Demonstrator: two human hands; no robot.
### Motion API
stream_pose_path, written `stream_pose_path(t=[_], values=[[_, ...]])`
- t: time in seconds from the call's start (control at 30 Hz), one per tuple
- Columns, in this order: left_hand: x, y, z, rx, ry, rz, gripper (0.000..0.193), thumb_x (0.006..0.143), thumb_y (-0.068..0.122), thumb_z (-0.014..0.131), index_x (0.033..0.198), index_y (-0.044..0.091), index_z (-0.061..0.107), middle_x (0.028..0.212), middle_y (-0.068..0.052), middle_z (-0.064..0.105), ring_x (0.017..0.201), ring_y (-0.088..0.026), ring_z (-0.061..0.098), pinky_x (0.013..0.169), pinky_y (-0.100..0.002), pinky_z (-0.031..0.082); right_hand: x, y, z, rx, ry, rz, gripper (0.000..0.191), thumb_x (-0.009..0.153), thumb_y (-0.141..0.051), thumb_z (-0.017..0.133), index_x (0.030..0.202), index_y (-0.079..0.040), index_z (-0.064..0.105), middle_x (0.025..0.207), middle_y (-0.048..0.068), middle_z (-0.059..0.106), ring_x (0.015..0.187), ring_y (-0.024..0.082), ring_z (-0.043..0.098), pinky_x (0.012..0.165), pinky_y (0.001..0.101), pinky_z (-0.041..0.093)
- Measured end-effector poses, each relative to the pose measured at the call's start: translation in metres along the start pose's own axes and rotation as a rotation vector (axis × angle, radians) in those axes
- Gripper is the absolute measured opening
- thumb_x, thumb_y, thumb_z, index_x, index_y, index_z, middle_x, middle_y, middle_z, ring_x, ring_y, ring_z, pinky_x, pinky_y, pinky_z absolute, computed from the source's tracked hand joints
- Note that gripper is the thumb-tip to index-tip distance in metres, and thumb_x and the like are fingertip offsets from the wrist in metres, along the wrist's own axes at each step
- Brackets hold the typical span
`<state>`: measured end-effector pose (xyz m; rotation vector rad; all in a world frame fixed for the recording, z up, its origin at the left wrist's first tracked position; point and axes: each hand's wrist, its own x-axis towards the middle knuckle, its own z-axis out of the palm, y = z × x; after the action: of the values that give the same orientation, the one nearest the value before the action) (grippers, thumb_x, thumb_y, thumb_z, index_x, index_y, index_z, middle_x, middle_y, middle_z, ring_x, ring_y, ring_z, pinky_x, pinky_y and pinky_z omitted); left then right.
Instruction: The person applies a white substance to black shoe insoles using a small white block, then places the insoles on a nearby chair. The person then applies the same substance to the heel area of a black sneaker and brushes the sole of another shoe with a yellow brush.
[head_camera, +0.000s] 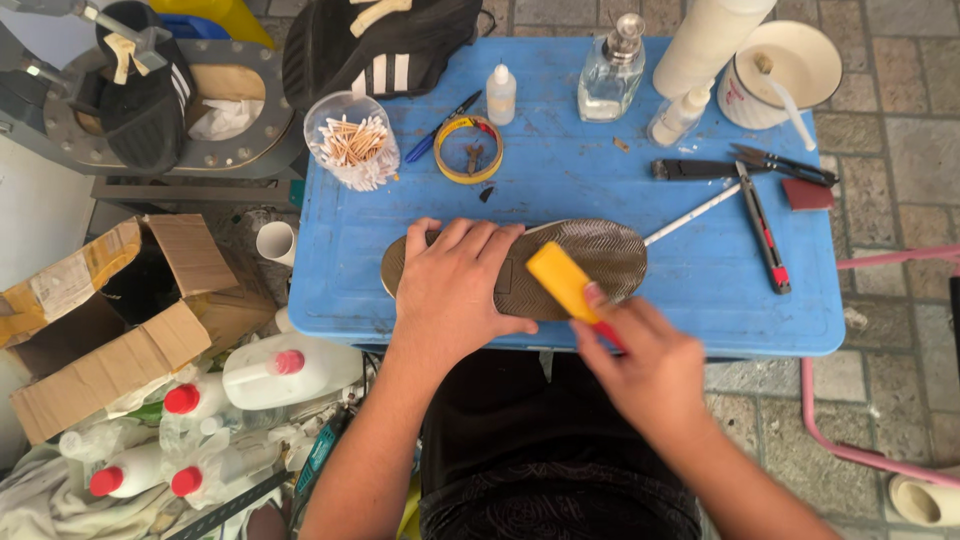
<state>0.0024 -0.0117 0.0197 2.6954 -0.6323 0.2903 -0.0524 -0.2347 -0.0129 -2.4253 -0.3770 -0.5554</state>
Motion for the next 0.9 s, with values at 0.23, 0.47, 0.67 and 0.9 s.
stream_pose_path(t=[0.23,0.47,0.67,0.9], values=[[0.002,0.001,0.001,0.017,0.046,-0.027,0.111,0.034,0.054,0.095,0.126,0.0,0.063,0.122,-0.011,0.066,0.112,-0.027,0.06,0.1,-0.051,0.034,0.02,0.005,0.005,-0.06,0.1,0.064,0.033,0.087,-0.018,0.085,0.117,-0.008,0.075,0.083,0.011,0.067,0.063,0.028,0.065,0.055,0.0383,0.051],[0.0,0.0,0.0,0.001,-0.029,-0.037,0.1,0.039,0.051,0.096,0.121,0.002,0.065,0.119,-0.008,0.067,0.114,-0.025,0.06,0.102,-0.051,0.034,0.008,0.016,-0.007,-0.013,0.047,0.055,0.033,0.088,-0.018,0.083,0.118,-0.008,0.074,0.087,0.009,0.067,0.064,0.026,0.065,0.056,0.0365,0.051],[0.002,-0.003,-0.006,-0.022,0.001,0.026,0.1,0.037,0.044,0.097,0.122,0.001,0.066,0.119,-0.009,0.067,0.115,-0.026,0.06,0.1,-0.052,0.035,0.018,0.026,0.001,0.015,-0.028,-0.105,0.037,0.084,-0.019,0.085,0.118,-0.009,0.075,0.076,0.007,0.063,0.056,0.025,0.06,0.051,0.0373,0.049],[0.001,-0.019,-0.02,-0.108,-0.083,0.013,0.087,0.042,0.033,0.098,0.119,0.005,0.068,0.118,-0.007,0.067,0.119,-0.026,0.059,0.104,-0.044,0.042,0.043,0.042,-0.024,-0.133,-0.136,-0.229,0.04,0.081,-0.023,0.087,0.119,-0.014,0.076,0.079,0.005,0.065,0.057,0.025,0.06,0.051,0.0386,0.048]])
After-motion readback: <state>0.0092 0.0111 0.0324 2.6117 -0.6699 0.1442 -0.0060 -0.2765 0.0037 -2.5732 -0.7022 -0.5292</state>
